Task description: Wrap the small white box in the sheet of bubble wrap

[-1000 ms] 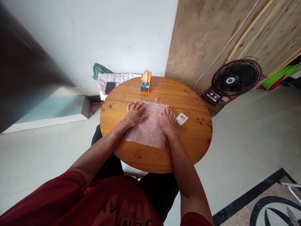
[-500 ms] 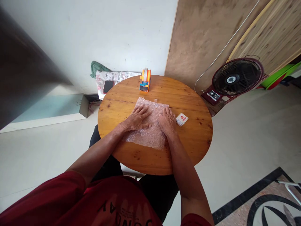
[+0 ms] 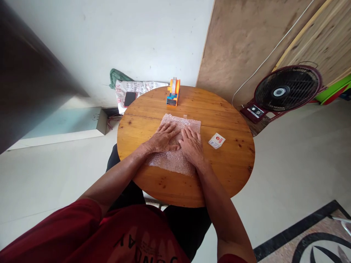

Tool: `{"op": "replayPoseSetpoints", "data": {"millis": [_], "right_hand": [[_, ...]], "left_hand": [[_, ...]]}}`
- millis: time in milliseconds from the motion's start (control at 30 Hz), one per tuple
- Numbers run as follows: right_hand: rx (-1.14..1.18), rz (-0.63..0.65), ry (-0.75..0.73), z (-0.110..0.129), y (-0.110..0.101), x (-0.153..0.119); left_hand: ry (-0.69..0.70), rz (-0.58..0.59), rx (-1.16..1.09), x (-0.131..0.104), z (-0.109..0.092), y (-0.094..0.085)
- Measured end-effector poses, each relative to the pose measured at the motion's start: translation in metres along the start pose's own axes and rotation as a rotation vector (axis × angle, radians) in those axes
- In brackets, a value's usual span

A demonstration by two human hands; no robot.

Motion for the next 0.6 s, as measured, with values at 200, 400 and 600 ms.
{"op": "replayPoseSetpoints", "data": {"millis": [200,400,600], "right_hand": [[0.022,0.088,0.096,-0.008,0.010,0.002],[0.054,0.082,0.106,-0.011,0.009,0.002],[0.067,0.054,0.131,-0.019,0.010,0.001]], "left_hand": [[0.024,0.014,0.007,0.000,0.003,-0.001],[0.026,-0.043,-0.009,-0.001,0.002,-0.002],[0.087,-0.095,-0.041,-0.002,-0.004,-0.004]]}}
Point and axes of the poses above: each hand's wrist, its own x-axis towards the middle knuckle, its own y-axis out of the palm, z = x × y, the point moved 3 cm from there along x, towards the middle knuckle, and after that the axes turned 3 degrees about -z, right-handed, at the moved point
